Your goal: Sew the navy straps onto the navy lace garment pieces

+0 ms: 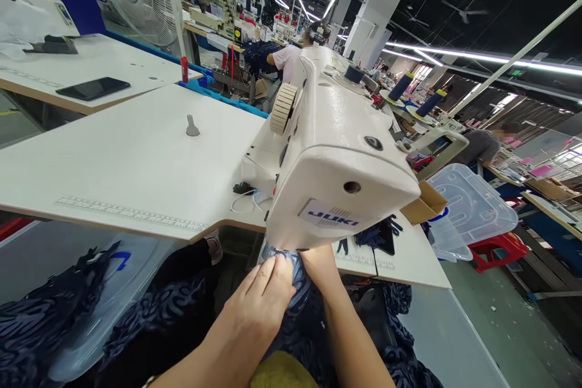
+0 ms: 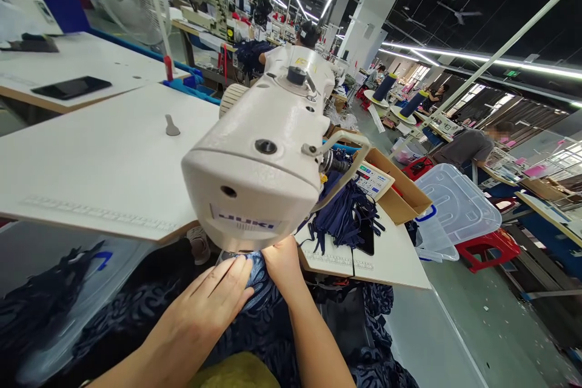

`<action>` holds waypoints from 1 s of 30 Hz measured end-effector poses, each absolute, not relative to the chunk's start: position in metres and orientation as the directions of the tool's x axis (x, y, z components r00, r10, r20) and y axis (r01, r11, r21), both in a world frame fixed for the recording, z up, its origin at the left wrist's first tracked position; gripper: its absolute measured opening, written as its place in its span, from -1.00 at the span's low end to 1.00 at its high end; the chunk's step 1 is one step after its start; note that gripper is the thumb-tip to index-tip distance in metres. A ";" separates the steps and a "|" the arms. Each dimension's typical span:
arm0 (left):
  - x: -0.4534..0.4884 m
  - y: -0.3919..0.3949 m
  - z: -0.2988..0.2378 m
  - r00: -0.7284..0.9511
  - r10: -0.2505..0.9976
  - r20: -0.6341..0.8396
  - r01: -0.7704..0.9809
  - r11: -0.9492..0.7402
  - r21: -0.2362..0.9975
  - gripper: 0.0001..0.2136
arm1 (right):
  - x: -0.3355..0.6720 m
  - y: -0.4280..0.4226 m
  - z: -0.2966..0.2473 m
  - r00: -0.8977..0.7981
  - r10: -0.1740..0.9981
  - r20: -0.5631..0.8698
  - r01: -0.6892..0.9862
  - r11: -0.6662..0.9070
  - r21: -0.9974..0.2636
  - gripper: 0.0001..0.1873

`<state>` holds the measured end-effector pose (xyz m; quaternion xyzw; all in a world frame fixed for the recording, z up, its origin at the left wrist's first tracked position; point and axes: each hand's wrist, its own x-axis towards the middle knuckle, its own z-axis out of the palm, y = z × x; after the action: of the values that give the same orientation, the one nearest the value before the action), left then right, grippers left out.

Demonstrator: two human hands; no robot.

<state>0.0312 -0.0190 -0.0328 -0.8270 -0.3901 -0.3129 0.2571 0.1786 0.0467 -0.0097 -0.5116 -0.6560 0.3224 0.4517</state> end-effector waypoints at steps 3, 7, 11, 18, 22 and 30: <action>0.030 -0.018 -0.032 0.509 0.478 0.716 0.796 -0.578 -0.181 -0.74 | 0.181 0.046 -0.015 -0.074 0.964 0.254 0.375 0.263 -0.889 -0.76; 0.031 -0.016 -0.031 0.511 0.474 0.717 0.798 -0.572 -0.191 -0.75 | 0.181 0.045 -0.018 -0.033 0.966 0.258 0.416 0.248 -0.875 -0.77; 0.033 -0.014 -0.033 0.526 0.492 0.694 0.799 -0.564 -0.206 -0.72 | 0.183 0.047 -0.020 -0.034 0.965 0.259 0.443 0.247 -0.862 -0.76; 0.035 -0.013 -0.032 0.519 0.501 0.693 0.801 -0.568 -0.189 -0.71 | 0.183 0.049 -0.018 -0.055 0.966 0.253 0.416 0.253 -0.874 -0.74; 0.036 -0.015 -0.031 0.513 0.515 0.687 0.806 -0.563 -0.179 -0.72 | 0.180 0.050 -0.013 -0.059 0.948 0.311 0.401 0.308 -0.863 -0.65; 0.037 -0.014 -0.026 0.460 0.506 0.730 0.809 -0.577 -0.110 -0.77 | 0.180 0.051 -0.013 -0.041 0.950 0.309 0.453 0.293 -0.842 -0.63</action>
<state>0.0372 -0.0140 -0.0263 -0.8234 -0.3994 -0.3326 0.2279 0.1799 0.0511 -0.0126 -0.5263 -0.6664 0.2765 0.4499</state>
